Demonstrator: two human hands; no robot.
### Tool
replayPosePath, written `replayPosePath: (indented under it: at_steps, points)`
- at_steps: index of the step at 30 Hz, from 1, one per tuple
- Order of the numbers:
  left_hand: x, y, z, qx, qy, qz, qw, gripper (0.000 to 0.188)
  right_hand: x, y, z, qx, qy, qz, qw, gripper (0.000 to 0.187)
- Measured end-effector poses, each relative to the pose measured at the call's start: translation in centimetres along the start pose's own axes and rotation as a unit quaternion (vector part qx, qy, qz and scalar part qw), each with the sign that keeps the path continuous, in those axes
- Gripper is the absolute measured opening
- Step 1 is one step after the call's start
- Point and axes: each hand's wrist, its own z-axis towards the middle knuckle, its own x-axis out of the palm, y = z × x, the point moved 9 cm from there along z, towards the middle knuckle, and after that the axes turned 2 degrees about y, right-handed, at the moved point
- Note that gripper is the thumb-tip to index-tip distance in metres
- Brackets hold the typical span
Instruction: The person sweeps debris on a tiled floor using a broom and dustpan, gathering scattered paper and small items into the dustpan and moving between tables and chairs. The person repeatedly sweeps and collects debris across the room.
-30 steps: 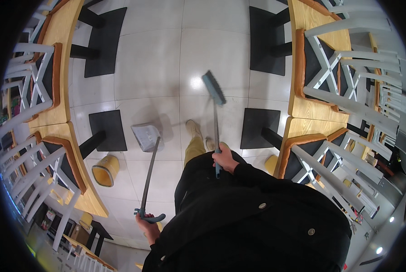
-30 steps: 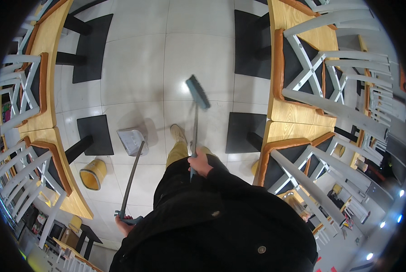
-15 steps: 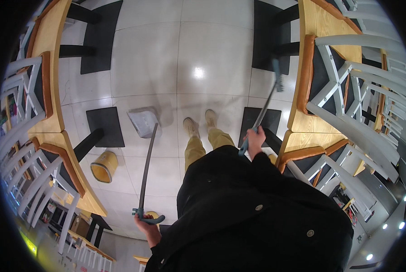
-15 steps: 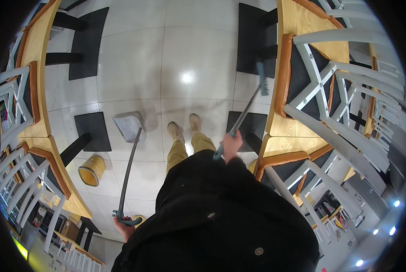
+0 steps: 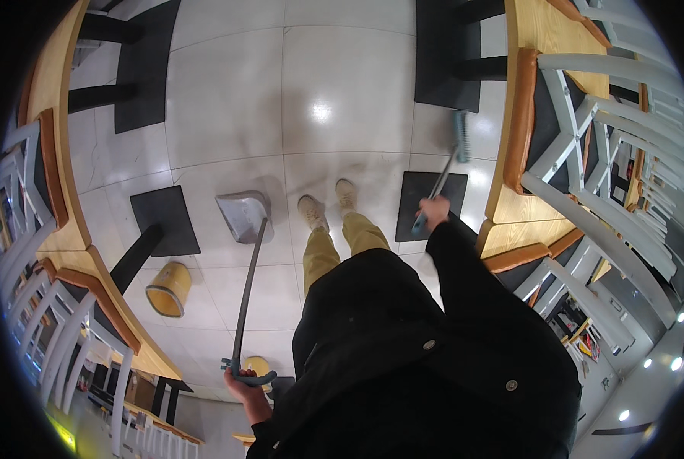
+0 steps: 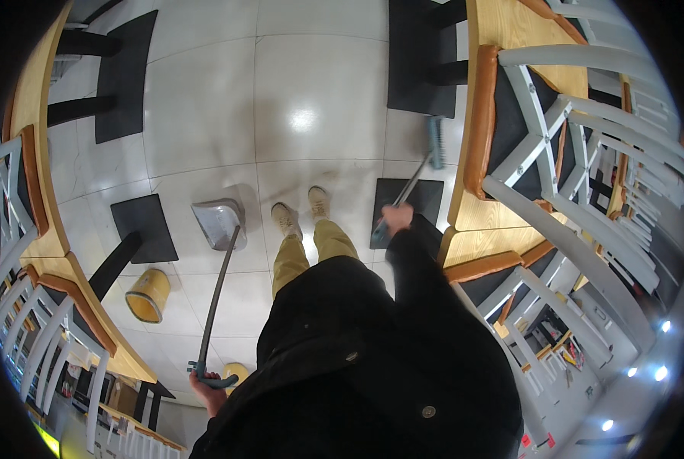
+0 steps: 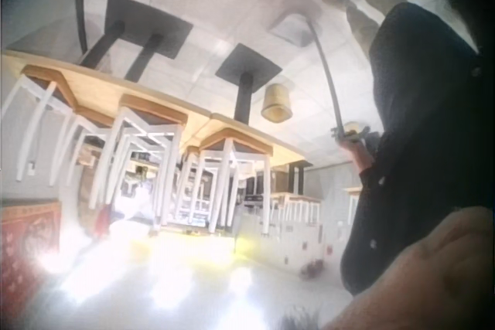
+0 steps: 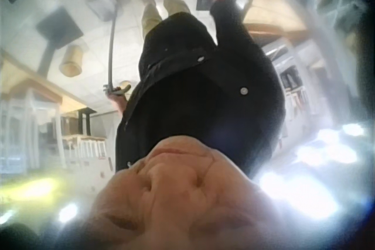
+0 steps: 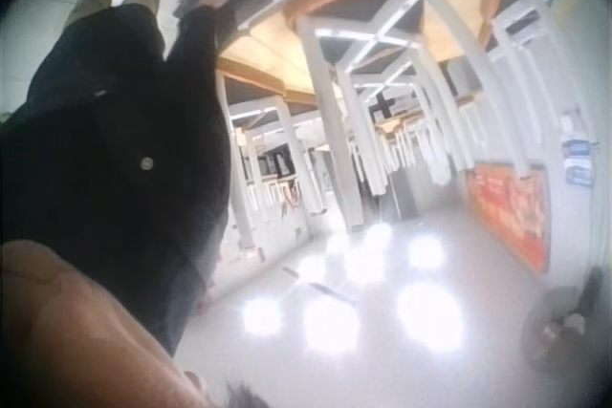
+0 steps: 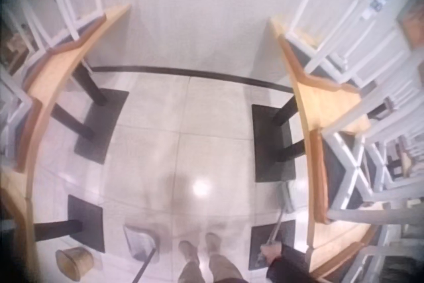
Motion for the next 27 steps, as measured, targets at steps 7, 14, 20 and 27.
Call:
replayPosePath:
  at_steps: [7,14,20,27]
  points:
    - [1.0,-1.7,0.4,0.013,0.025,0.004,1.000,0.026,1.8,-2.7,-18.2,-0.016,0.121,-0.122,0.985,0.058]
    - [-0.6,-3.2,2.2,0.016,-0.004,-0.027,0.999,0.027,-1.7,-1.5,-20.6,0.011,0.114,-0.048,0.992,0.064]
    - [-1.6,-3.2,3.6,0.026,0.031,-0.065,0.997,0.024,10.5,0.0,-20.0,-0.041,0.131,-0.052,0.989,0.055]
    - [-2.6,-3.2,3.8,0.029,0.064,-0.115,0.991,0.023,18.1,-0.5,-29.9,-0.039,0.352,-0.190,0.916,0.056]
